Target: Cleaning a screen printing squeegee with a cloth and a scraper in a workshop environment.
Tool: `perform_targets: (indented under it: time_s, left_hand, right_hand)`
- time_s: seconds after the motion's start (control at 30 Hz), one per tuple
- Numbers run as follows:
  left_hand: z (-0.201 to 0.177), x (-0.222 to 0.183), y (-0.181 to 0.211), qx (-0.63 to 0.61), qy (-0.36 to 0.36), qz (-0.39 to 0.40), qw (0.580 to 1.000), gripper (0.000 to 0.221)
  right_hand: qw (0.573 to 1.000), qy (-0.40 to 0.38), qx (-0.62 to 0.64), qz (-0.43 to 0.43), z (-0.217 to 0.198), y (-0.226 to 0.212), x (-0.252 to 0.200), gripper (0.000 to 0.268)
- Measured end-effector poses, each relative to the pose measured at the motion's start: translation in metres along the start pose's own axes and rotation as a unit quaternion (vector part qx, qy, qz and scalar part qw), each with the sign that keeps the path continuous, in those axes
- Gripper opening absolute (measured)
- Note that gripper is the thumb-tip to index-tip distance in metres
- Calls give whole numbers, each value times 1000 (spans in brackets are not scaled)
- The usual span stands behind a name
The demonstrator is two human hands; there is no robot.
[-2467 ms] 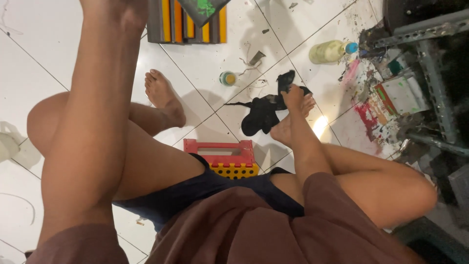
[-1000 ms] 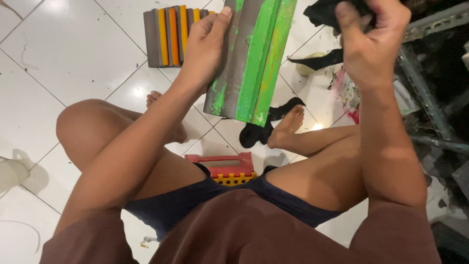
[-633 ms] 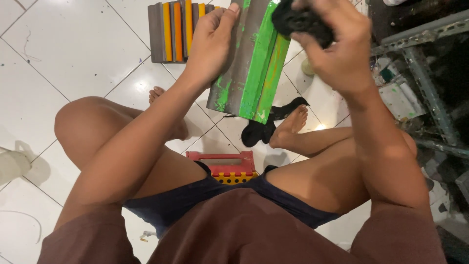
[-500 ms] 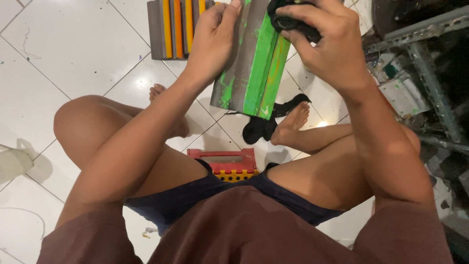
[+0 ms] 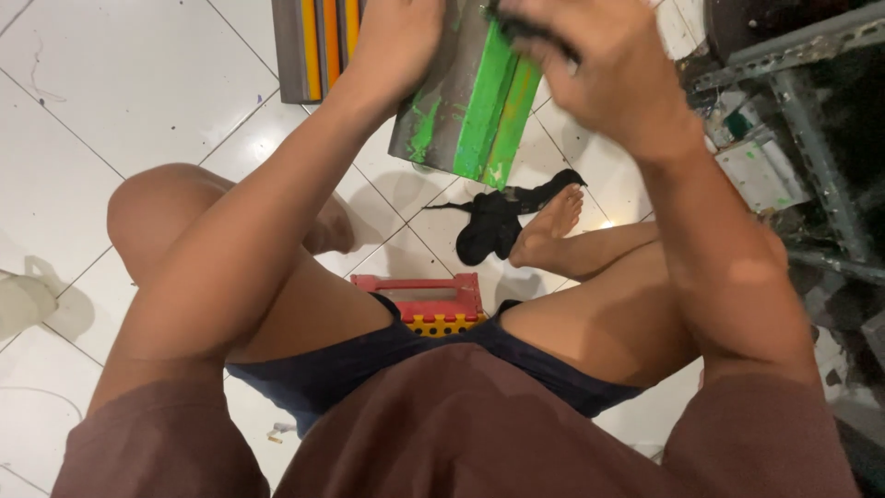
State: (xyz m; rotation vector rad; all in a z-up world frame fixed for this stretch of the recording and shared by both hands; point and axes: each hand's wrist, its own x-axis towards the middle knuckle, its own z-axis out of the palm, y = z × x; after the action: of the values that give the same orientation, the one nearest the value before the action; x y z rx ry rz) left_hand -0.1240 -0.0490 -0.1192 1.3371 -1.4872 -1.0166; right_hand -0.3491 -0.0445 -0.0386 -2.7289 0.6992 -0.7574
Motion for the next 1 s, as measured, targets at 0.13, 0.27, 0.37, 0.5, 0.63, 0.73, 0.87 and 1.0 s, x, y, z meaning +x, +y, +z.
perform_targets:
  time_s: [0.13, 0.27, 0.37, 0.5, 0.63, 0.73, 0.87, 1.0]
  left_hand:
    - [-3, 6, -6, 13, -10, -3, 1000, 27]
    - [-6, -2, 9, 9, -42, -53, 998, 37]
    - [-8, -6, 20, -1, -63, -96, 993, 44]
    - [-14, -1, 9, 2, -33, -10, 999, 36]
    - [-9, -6, 11, 39, -55, -64, 996, 39]
    - [-13, -10, 29, 0, -67, 31, 997, 35]
    - [-13, -8, 28, -12, -58, 36, 998, 33]
    - [-12, -11, 34, -33, -77, 38, 996, 31]
  right_hand:
    - [996, -12, 1, -89, -5, -8, 5, 11]
    - [995, 0, -98, -19, -5, 15, -14, 20]
    - [996, 3, -94, -10, -2, 3, -9, 25]
    - [988, -19, -69, -134, 0, -30, 10, 21]
    - [990, -18, -73, -118, -8, -4, -6, 23]
    - [986, 4, -163, -22, -11, -3, -6, 7]
    - [991, -23, -96, -96, -1, -23, 3, 20]
    - [986, -34, -108, -122, -7, -10, -3, 35]
